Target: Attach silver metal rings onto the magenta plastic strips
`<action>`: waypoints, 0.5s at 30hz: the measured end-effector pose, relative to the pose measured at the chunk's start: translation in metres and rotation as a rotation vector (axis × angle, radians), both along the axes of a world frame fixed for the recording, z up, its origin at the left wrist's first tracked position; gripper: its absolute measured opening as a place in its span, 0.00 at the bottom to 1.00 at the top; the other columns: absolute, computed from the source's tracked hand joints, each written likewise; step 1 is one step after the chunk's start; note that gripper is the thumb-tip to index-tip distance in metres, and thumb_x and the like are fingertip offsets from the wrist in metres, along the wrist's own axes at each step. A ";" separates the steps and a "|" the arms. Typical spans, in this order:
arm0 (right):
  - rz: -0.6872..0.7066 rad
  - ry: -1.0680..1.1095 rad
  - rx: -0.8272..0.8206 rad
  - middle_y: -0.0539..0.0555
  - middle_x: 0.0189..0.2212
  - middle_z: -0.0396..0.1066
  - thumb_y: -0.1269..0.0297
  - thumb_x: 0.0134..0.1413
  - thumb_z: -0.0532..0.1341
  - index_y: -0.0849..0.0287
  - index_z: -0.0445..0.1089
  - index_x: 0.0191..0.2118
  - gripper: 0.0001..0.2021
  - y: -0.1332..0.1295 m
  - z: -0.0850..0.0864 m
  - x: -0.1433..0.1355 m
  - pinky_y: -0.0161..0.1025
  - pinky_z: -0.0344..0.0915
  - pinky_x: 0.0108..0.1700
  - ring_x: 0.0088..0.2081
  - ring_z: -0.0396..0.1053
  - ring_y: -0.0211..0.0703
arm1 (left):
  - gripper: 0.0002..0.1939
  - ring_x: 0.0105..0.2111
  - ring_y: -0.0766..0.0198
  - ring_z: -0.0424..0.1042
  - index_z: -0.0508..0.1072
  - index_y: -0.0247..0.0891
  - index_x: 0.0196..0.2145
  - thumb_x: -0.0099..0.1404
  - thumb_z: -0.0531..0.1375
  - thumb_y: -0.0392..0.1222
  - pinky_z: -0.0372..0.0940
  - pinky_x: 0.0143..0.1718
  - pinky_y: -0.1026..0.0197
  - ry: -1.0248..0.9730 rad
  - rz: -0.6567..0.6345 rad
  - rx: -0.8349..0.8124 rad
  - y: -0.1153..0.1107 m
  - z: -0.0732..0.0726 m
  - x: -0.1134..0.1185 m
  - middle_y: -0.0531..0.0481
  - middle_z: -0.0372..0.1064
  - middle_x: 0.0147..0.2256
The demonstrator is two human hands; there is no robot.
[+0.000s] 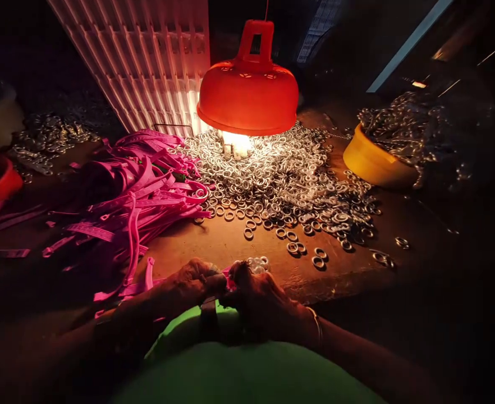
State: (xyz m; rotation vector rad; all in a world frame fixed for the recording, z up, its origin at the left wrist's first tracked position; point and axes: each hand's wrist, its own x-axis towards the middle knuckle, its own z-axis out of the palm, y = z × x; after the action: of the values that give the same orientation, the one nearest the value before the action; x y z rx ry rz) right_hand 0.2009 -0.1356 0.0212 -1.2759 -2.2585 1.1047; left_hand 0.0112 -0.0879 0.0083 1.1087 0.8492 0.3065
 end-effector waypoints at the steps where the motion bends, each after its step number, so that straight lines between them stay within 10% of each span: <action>1: -0.005 0.019 -0.021 0.51 0.26 0.70 0.65 0.51 0.58 0.58 0.55 0.44 0.15 -0.003 -0.004 0.000 0.36 0.48 0.24 0.22 0.60 0.37 | 0.27 0.18 0.73 0.47 0.57 0.35 0.15 0.57 0.59 0.58 0.43 0.20 0.66 -0.014 -0.006 0.001 -0.005 -0.001 0.000 0.57 0.47 0.16; 8: -0.132 0.307 -0.227 0.51 0.29 0.67 0.63 0.60 0.50 0.58 0.57 0.39 0.06 0.001 -0.029 -0.006 0.33 0.58 0.28 0.28 0.63 0.37 | 0.18 0.26 0.69 0.63 0.74 0.30 0.28 0.61 0.59 0.51 0.57 0.28 0.66 -0.170 0.126 -0.090 -0.018 -0.003 0.002 0.48 0.68 0.26; 15: 0.047 0.142 -0.255 0.49 0.28 0.64 0.69 0.49 0.58 0.57 0.53 0.36 0.11 0.018 -0.019 -0.005 0.32 0.53 0.25 0.25 0.56 0.34 | 0.24 0.18 0.70 0.61 0.67 0.30 0.18 0.44 0.70 0.54 0.55 0.19 0.68 -0.198 0.254 -0.362 -0.016 -0.026 0.014 0.51 0.63 0.18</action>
State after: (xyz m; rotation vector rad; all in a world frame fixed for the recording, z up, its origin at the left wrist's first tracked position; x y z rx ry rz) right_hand 0.1961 -0.1178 0.0025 -1.1966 -2.1046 1.4899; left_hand 0.0252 -0.1043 -0.0179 0.6239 0.8297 0.4458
